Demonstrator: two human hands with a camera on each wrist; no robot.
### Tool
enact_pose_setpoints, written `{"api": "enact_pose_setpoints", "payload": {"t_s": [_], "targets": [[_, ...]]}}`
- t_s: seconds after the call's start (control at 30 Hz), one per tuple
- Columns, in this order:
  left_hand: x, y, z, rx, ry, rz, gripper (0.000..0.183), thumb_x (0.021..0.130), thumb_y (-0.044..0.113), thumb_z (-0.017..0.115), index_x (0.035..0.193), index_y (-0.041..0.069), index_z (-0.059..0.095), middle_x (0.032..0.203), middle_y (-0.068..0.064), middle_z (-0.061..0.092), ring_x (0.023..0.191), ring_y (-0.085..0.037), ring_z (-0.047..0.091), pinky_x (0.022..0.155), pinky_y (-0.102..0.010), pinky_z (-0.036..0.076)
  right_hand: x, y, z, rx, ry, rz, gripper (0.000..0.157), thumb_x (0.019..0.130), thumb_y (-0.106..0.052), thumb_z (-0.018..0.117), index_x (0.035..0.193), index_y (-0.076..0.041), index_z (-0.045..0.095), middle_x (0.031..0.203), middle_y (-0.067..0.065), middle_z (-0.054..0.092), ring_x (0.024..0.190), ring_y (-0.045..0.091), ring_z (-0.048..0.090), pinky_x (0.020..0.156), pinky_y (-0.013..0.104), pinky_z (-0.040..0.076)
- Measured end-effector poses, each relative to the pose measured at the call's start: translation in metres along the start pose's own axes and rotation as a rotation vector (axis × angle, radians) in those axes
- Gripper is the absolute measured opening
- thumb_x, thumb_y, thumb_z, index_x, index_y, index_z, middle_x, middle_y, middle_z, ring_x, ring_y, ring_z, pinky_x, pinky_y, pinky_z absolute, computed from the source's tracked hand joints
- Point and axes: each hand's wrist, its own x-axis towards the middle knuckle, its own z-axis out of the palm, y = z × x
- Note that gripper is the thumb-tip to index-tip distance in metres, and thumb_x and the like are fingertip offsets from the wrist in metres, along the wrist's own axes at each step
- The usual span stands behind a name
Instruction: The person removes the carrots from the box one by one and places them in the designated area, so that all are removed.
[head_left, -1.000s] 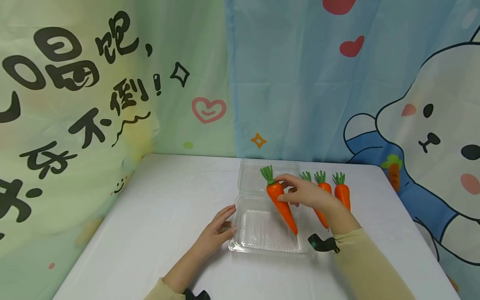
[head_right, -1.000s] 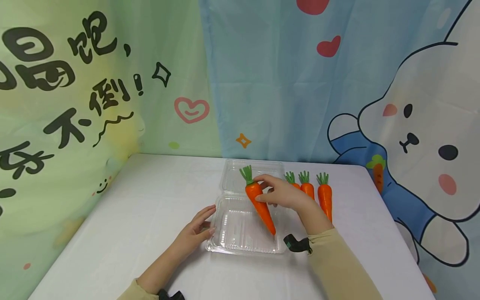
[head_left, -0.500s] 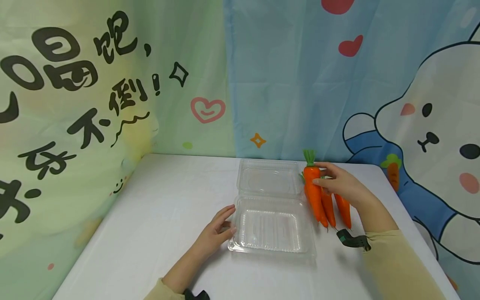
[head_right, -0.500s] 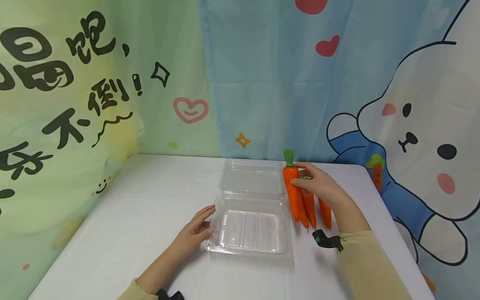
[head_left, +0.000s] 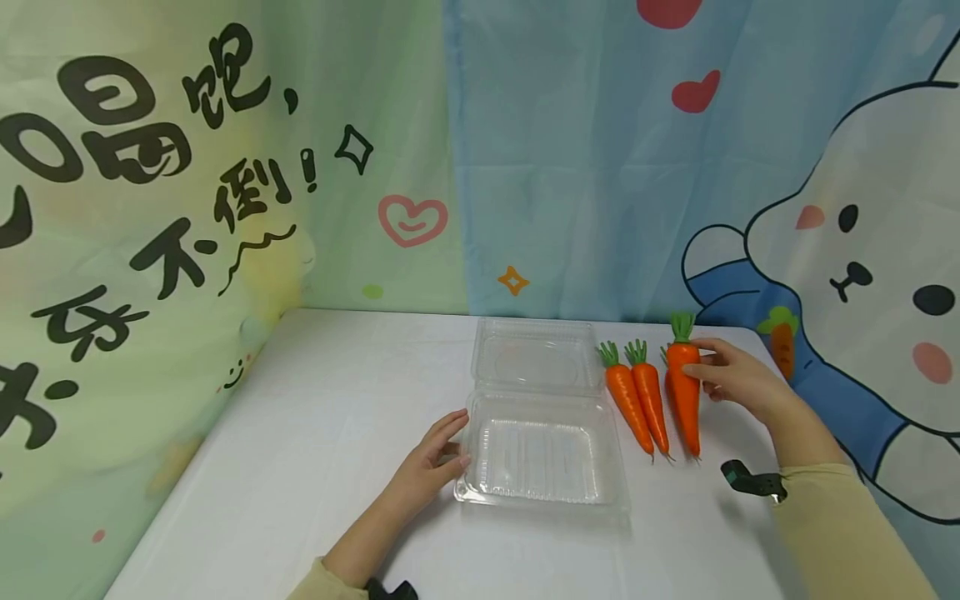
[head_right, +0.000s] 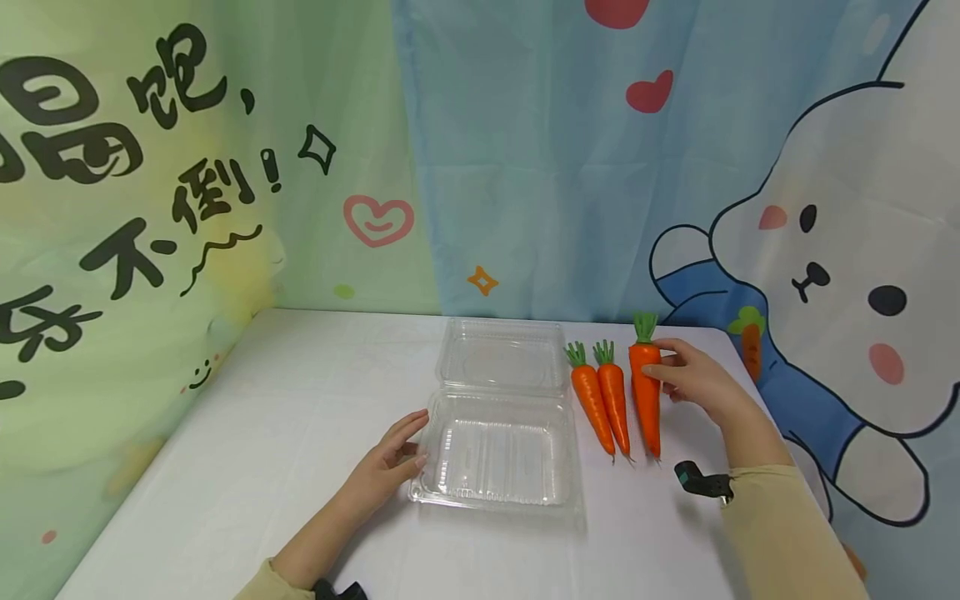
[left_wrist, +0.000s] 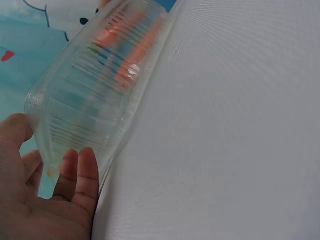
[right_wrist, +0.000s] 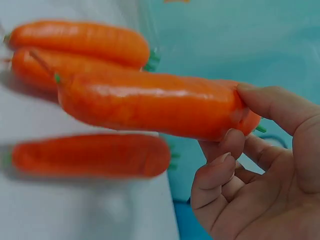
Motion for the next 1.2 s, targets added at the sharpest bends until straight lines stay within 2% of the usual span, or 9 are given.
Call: {"api": "enact_pose_setpoints", "payload": {"t_s": [0.17,0.5,0.73,0.97,1.13,1.2], "targets": [[0.000,0.001,0.000,0.002,-0.001,0.004,0.063,0.097,0.014,0.063,0.153,0.011,0.035,0.162,-0.002,0.024,0.116,-0.027,0.053,0.087,-0.022,0.054,0.002,0.019,-0.007,0.011,0.016,0.035,0.086,0.096,-0.053,0.056,0.154,-0.001,0.020,0.125,0.026,0.046,0.095,0.030,0.053,0.074,0.027,0.052],[0.000,0.000,-0.001,0.002,0.004,0.010,0.063,0.096,0.013,0.063,0.153,0.011,0.036,0.162,-0.002,0.024,0.116,-0.026,0.053,0.088,-0.021,0.053,0.008,0.047,-0.012,0.025,0.033,0.109,0.090,0.095,-0.056,0.055,0.154,0.002,0.018,0.125,0.028,0.045,0.096,0.030,0.052,0.073,0.026,0.053],[0.000,-0.001,-0.001,0.001,0.010,-0.004,0.063,0.096,0.012,0.063,0.153,0.012,0.036,0.162,-0.001,0.025,0.115,-0.023,0.053,0.087,-0.021,0.053,0.013,0.057,-0.010,0.025,-0.002,0.134,0.086,0.097,-0.051,0.055,0.152,0.004,0.019,0.117,0.023,0.047,0.087,0.024,0.052,0.070,0.029,0.051],[0.000,-0.002,0.000,0.001,0.005,-0.003,0.062,0.096,0.010,0.063,0.153,0.012,0.037,0.162,-0.002,0.024,0.116,-0.025,0.053,0.088,-0.021,0.053,0.013,0.062,-0.005,0.043,-0.021,0.179,0.085,0.098,-0.049,0.055,0.151,0.007,0.018,0.116,0.023,0.048,0.084,0.023,0.053,0.069,0.029,0.050],[0.000,-0.002,-0.001,0.003,0.004,0.002,0.063,0.096,0.012,0.063,0.153,0.013,0.037,0.162,-0.002,0.025,0.116,-0.023,0.054,0.088,-0.021,0.052,0.011,0.061,-0.002,0.051,-0.024,0.181,0.085,0.098,-0.049,0.055,0.150,0.009,0.019,0.104,0.016,0.051,0.082,0.023,0.053,0.068,0.029,0.051],[0.000,-0.003,-0.001,0.001,0.005,0.004,0.062,0.096,0.012,0.063,0.153,0.013,0.037,0.162,-0.003,0.025,0.116,-0.024,0.053,0.088,-0.021,0.053,0.011,0.062,-0.001,0.045,-0.027,0.182,0.085,0.098,-0.049,0.054,0.150,0.008,0.019,0.104,0.016,0.051,0.082,0.023,0.053,0.068,0.029,0.050]]}}
